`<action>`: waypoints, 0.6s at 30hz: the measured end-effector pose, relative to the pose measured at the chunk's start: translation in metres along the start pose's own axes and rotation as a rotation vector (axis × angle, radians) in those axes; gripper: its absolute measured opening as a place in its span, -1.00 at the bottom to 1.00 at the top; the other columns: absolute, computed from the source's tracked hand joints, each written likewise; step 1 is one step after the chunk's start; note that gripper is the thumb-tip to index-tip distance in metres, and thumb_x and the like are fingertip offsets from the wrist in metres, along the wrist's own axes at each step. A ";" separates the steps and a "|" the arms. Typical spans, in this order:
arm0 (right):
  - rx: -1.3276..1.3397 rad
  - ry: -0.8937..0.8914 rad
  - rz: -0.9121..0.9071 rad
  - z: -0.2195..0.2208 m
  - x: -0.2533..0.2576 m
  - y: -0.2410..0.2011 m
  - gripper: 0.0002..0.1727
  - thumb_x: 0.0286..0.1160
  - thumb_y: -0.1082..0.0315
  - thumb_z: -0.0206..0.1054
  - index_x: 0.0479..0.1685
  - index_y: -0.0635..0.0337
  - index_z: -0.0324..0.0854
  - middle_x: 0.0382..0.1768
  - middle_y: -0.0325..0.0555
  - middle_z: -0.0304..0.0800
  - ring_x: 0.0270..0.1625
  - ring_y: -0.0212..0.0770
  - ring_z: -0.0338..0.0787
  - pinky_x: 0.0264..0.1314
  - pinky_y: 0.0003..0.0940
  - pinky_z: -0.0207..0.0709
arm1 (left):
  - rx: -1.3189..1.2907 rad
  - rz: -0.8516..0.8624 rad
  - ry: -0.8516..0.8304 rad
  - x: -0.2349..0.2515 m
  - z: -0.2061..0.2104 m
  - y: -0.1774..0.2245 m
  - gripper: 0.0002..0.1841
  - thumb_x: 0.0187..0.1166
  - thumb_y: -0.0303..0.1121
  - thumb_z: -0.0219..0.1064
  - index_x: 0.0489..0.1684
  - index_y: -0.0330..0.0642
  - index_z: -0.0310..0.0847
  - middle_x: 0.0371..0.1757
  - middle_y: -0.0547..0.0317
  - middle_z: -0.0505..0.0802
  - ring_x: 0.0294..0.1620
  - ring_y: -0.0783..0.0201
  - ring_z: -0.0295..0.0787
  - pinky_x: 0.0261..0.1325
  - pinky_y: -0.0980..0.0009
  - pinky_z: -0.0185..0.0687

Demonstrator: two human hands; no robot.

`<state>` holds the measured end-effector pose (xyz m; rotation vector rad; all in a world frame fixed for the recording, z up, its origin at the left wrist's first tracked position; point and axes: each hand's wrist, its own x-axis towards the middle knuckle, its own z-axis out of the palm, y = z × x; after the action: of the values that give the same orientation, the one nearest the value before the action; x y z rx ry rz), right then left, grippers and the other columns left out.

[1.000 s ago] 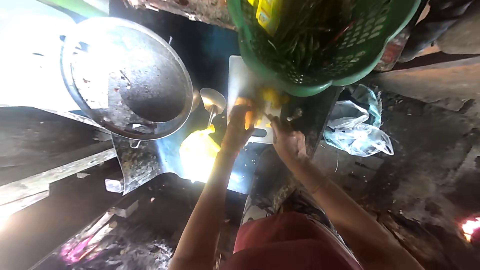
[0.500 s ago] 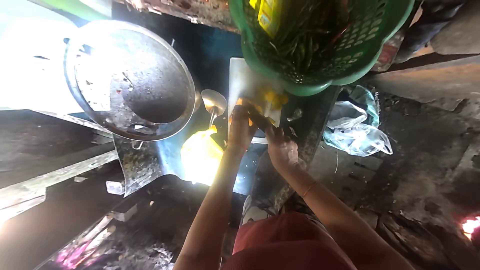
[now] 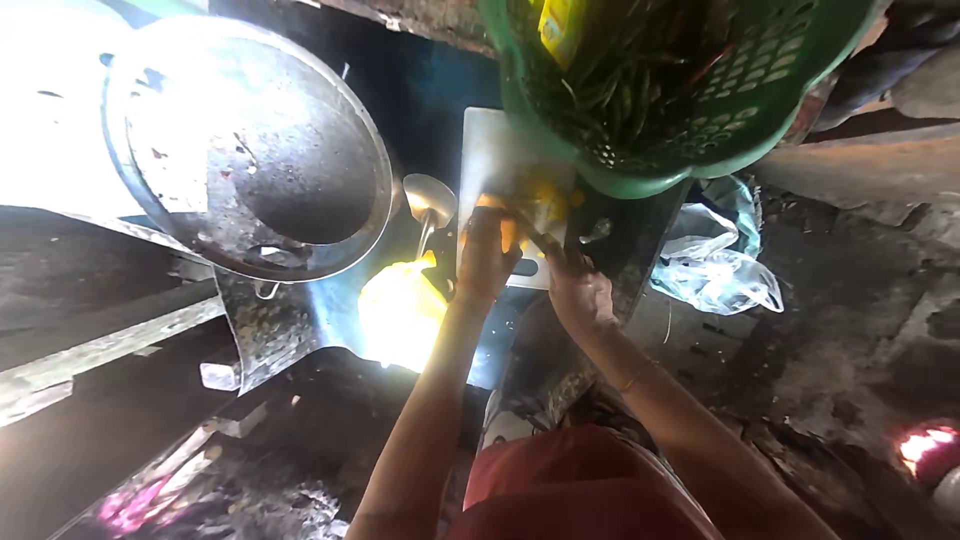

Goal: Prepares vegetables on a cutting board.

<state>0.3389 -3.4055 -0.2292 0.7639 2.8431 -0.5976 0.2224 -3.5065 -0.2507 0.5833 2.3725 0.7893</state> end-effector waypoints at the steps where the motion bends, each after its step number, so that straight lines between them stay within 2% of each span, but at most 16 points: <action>1: -0.009 -0.037 0.009 0.001 0.003 -0.001 -0.64 0.45 0.60 0.37 0.22 0.20 0.74 -0.23 0.27 0.80 -0.35 0.25 0.86 -0.44 0.03 0.67 | 0.010 0.005 0.002 0.000 0.000 0.001 -0.42 0.38 -0.47 0.57 0.39 -0.50 0.52 0.49 -0.44 0.56 0.50 -0.29 0.55 0.57 -0.10 0.44; 3: -0.005 -0.093 0.023 0.004 0.010 -0.003 -0.63 0.49 0.59 0.35 0.26 0.16 0.71 -0.19 0.29 0.79 -0.31 0.28 0.86 -0.41 0.07 0.68 | 0.016 0.018 0.005 -0.001 -0.001 -0.001 -0.40 0.37 -0.47 0.57 0.41 -0.52 0.50 0.49 -0.44 0.56 0.49 -0.28 0.55 0.58 -0.10 0.42; 5: 0.035 -0.094 0.016 0.010 0.019 0.000 -0.65 0.52 0.57 0.34 0.26 0.20 0.71 -0.22 0.29 0.78 -0.37 0.28 0.84 -0.46 0.08 0.66 | 0.005 0.030 0.007 0.000 -0.001 -0.004 -0.45 0.37 -0.48 0.56 0.36 -0.48 0.53 0.48 -0.42 0.57 0.46 -0.27 0.58 0.53 -0.09 0.46; 7: 0.079 -0.112 0.017 0.012 0.030 0.005 -0.69 0.61 0.47 0.31 0.27 0.20 0.72 -0.19 0.29 0.81 -0.38 0.29 0.84 -0.44 0.12 0.66 | -0.010 0.027 -0.009 -0.001 -0.002 -0.003 -0.50 0.38 -0.51 0.55 0.31 -0.42 0.57 0.47 -0.39 0.57 0.41 -0.25 0.61 0.45 -0.08 0.53; 9: 0.141 -0.149 0.019 0.011 0.042 0.015 -0.68 0.71 0.35 0.27 0.32 0.21 0.71 -0.08 0.31 0.84 -0.25 0.35 0.87 -0.31 0.24 0.67 | -0.032 0.026 -0.007 0.000 -0.001 -0.004 -0.53 0.37 -0.53 0.54 0.29 -0.41 0.59 0.46 -0.40 0.58 0.43 -0.27 0.59 0.47 -0.10 0.51; 11: 0.198 -0.129 -0.003 0.013 0.049 0.025 -0.69 0.72 0.33 0.27 0.28 0.27 0.71 -0.11 0.30 0.87 -0.17 0.36 0.88 -0.25 0.27 0.68 | -0.029 0.026 0.003 0.001 -0.001 -0.004 -0.53 0.37 -0.53 0.54 0.28 -0.41 0.60 0.44 -0.41 0.60 0.43 -0.27 0.59 0.47 -0.11 0.51; 14: 0.255 -0.180 0.009 0.009 0.052 0.034 -0.65 0.78 0.26 0.22 0.33 0.30 0.65 -0.17 0.31 0.86 -0.12 0.36 0.87 -0.16 0.29 0.66 | -0.041 0.032 0.028 0.000 0.002 -0.006 -0.53 0.33 -0.54 0.55 0.25 -0.41 0.60 0.44 -0.40 0.60 0.48 -0.27 0.55 0.51 -0.10 0.49; 16: 0.236 -0.155 0.014 0.005 0.050 0.034 -0.66 0.77 0.27 0.23 0.34 0.27 0.66 -0.16 0.29 0.87 -0.16 0.34 0.88 -0.18 0.27 0.68 | -0.038 0.030 0.006 0.001 0.001 -0.003 -0.51 0.30 -0.58 0.54 0.26 -0.43 0.59 0.48 -0.38 0.59 0.55 -0.27 0.49 0.57 -0.10 0.43; 18: 0.176 -0.096 0.017 -0.002 0.037 0.029 -0.68 0.71 0.37 0.25 0.34 0.21 0.70 -0.11 0.28 0.85 -0.27 0.30 0.87 -0.31 0.19 0.68 | 0.016 0.078 -0.071 0.004 -0.003 -0.004 -0.51 0.31 -0.57 0.54 0.28 -0.43 0.59 0.48 -0.37 0.61 0.52 -0.27 0.53 0.54 -0.12 0.46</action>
<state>0.3218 -3.3644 -0.2457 0.7621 2.7205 -0.8663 0.2166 -3.5082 -0.2529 0.7033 2.3049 0.7708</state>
